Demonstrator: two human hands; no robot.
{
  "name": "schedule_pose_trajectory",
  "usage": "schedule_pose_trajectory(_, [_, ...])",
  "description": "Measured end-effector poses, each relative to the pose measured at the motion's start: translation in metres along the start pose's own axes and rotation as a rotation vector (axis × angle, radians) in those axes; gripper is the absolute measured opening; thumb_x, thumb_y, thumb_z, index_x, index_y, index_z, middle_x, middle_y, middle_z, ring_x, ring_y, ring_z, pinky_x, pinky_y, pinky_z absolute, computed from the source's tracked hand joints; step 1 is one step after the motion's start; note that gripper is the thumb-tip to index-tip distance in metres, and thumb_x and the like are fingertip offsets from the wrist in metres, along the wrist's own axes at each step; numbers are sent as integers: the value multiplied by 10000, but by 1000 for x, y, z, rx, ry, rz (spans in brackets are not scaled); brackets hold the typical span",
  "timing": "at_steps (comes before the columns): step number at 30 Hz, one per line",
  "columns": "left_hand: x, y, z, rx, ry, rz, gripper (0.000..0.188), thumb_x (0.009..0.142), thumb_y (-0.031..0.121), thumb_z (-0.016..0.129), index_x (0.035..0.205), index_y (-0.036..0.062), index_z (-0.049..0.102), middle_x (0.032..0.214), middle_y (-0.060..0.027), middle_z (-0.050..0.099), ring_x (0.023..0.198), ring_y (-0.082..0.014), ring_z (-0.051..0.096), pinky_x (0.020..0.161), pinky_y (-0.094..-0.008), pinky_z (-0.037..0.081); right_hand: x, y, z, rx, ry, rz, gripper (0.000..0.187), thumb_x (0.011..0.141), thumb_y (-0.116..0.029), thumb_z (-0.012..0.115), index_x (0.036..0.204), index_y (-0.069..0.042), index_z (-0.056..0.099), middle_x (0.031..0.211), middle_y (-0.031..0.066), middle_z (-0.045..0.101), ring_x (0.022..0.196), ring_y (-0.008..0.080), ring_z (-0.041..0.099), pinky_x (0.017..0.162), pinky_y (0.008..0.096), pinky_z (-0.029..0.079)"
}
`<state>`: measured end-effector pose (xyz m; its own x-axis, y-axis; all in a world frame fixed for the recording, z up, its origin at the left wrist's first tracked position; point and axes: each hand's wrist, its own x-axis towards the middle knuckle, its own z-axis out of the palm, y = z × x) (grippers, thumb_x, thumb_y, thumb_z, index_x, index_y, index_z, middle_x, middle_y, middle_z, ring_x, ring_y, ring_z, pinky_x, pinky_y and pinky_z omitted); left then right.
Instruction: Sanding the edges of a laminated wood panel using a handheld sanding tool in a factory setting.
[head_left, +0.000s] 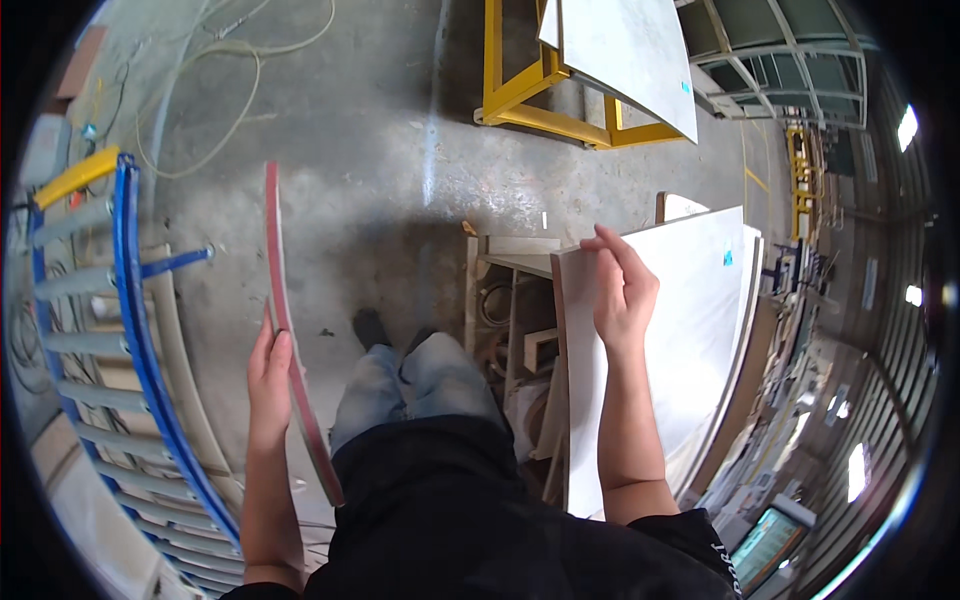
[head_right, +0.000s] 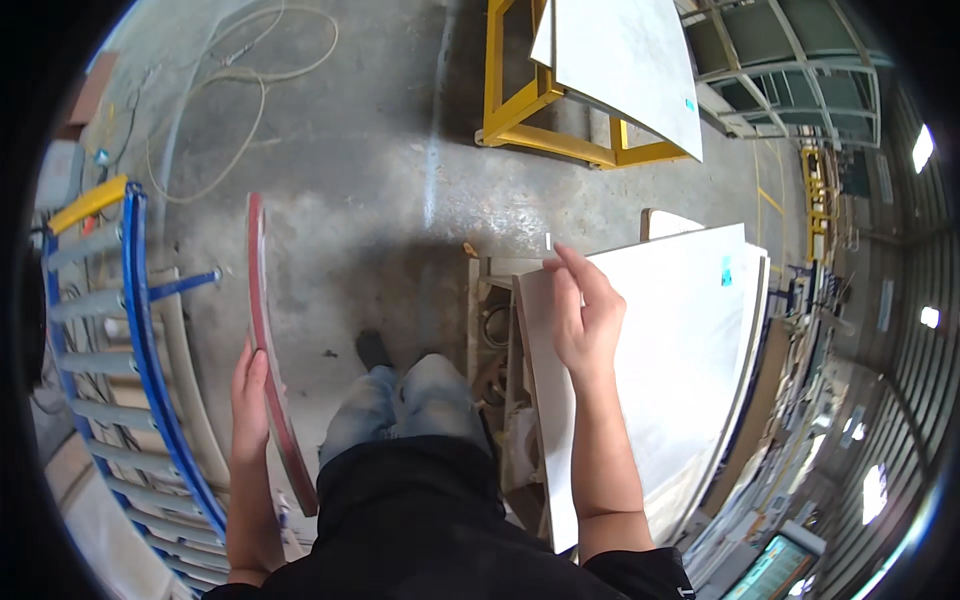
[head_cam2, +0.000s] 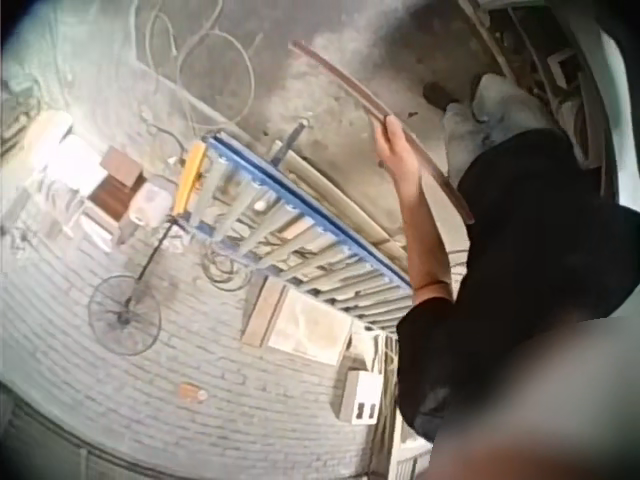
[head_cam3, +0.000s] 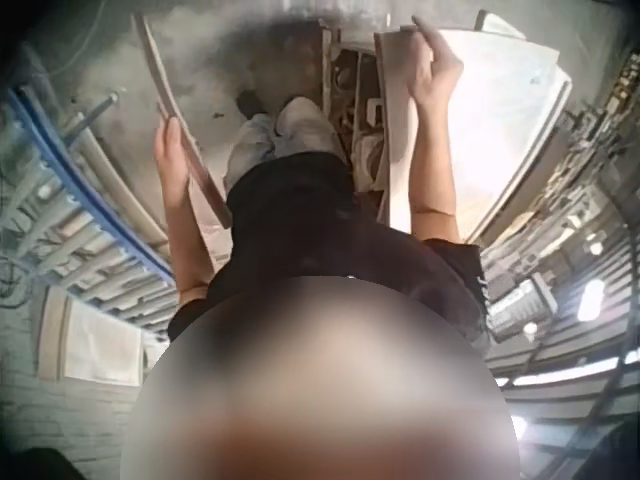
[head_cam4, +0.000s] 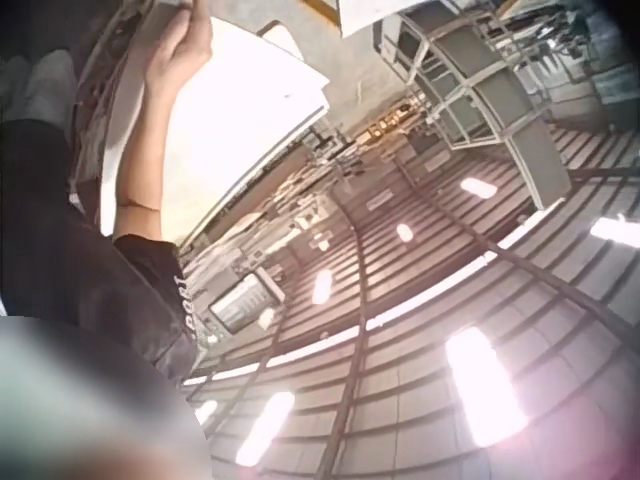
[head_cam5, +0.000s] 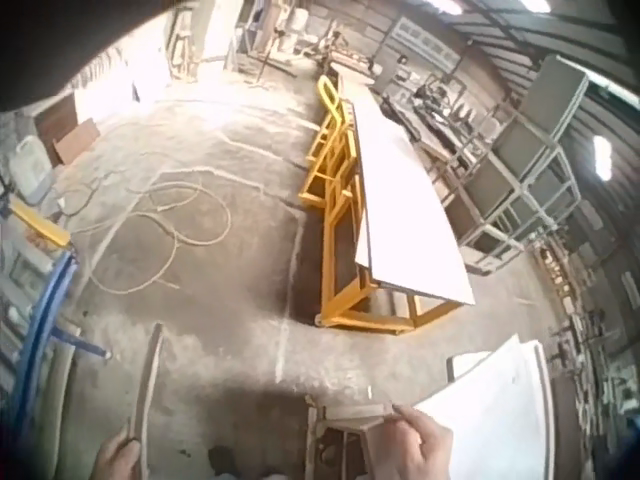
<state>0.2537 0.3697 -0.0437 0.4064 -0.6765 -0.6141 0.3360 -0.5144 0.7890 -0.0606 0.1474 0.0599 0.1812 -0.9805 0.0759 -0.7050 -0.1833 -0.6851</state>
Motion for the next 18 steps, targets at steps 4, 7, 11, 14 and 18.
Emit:
schedule_pose_trajectory(4, [22, 75, 43, 17, -152, 224, 570, 997, 221, 515, 1522, 76, 349, 960, 33, 525, 713, -46, 467, 631, -203, 437, -20, 3, -21, 9, 31, 51, 274, 942, -85, 538, 1150, 41, 663, 1015, 130, 721, 955, 184, 661, 870, 292, 494])
schedule_pose_trajectory(7, [36, 148, 102, 145, -433, 605, 685, 897, 233, 638, 1481, -10, 376, 1106, -66, 576, 866, -146, 563, 770, -281, 489, -26, -11, -25, 179, 105, 47, 316, 929, -117, 554, 1185, 46, 642, 1089, 156, 702, 1038, 231, 649, 944, 340, 472])
schedule_pose_trajectory(11, [40, 239, 194, 489, -819, 1064, 791, 794, 220, 755, 1452, -32, 398, 1245, -210, 581, 1086, -330, 610, 901, -361, 492, -1, -35, -18, 830, 160, 22, 658, 947, -389, 568, 1402, 71, 443, 1316, 223, 572, 1230, 300, 549, 1055, 421, 405])
schedule_pose_trajectory(14, [44, 266, 254, 517, -1058, 1127, 813, 758, 236, 797, 1432, -14, 417, 1236, -213, 586, 1042, -370, 631, 861, -393, 526, 33, -45, -13, 1145, 173, 20, 880, 903, -530, 594, 1486, 60, 298, 1448, 207, 442, 1267, 275, 508, 1064, 414, 402])
schedule_pose_trajectory(18, [57, 280, 294, 477, -996, 1142, 788, 729, 219, 807, 1393, 9, 440, 1211, -211, 582, 1005, -357, 642, 808, -397, 545, 73, -54, -19, 1303, 243, 45, 860, 884, -549, 602, 1456, 43, 354, 1434, 171, 454, 1260, 238, 501, 1049, 389, 413])
